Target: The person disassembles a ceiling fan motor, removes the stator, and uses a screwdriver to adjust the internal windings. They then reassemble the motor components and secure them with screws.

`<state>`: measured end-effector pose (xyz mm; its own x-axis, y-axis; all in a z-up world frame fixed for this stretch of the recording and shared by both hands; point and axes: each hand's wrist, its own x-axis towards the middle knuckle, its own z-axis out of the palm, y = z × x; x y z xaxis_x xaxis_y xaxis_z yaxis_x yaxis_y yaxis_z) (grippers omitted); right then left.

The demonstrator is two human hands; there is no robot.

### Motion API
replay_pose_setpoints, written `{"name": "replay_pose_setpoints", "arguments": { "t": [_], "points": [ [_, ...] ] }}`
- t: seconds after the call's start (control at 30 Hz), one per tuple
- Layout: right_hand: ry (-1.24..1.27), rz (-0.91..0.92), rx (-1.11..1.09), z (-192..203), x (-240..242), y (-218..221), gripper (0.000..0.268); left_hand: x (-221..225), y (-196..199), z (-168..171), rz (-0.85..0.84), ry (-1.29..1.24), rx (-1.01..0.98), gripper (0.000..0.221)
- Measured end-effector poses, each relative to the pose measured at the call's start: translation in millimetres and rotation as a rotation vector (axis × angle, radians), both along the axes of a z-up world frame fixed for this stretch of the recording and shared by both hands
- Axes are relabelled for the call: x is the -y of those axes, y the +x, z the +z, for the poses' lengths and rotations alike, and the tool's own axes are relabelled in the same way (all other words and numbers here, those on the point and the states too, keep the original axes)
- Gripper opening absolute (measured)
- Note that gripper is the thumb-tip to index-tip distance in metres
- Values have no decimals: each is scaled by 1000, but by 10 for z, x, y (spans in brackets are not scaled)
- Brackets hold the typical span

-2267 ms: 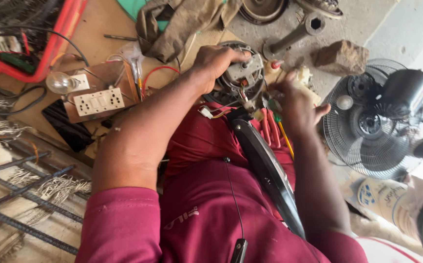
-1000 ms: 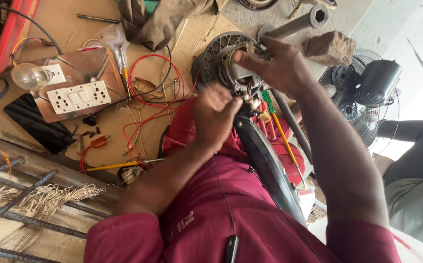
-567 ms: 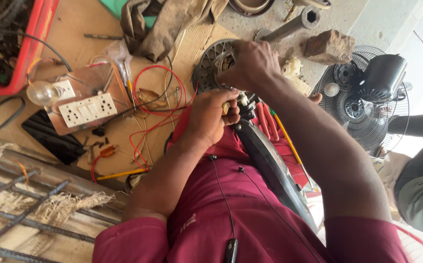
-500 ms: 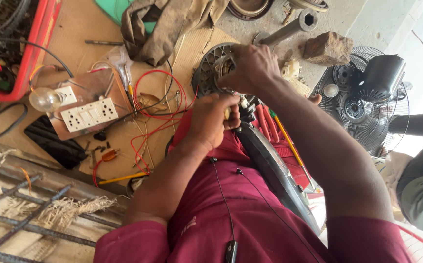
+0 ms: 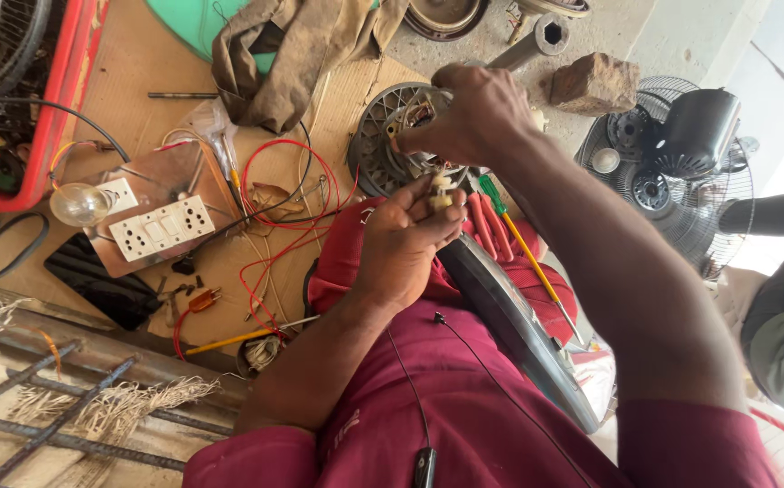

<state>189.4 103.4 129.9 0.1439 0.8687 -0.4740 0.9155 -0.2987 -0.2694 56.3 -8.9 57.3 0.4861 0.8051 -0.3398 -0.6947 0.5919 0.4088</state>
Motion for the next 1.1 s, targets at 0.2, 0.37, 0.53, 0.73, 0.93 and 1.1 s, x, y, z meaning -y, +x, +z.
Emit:
{"name": "replay_pose_setpoints", "arguments": {
  "t": [0.2, 0.37, 0.53, 0.73, 0.93, 1.1],
  "points": [
    [-6, 3, 64, -42, 20, 34, 92, 45, -5, -62, 37, -1, -28, 27],
    [101, 160, 18, -34, -12, 142, 90, -36, 76, -60, 27, -106, 76, 22],
    [-33, -22, 75, 26, 28, 160, 94, -125, -91, -48, 20, -131, 109, 23],
    [82, 56, 59, 160, 69, 75, 99, -108, -125, -55, 92, -132, -75, 23],
    [31, -48, -153, 253, 89, 417, 73, -195, -132, -110, 119, -214, 82, 23],
    [2, -285, -659, 14, 309, 782, 58, -278, -220, -94, 75, -228, 144, 24]
  ]
}}
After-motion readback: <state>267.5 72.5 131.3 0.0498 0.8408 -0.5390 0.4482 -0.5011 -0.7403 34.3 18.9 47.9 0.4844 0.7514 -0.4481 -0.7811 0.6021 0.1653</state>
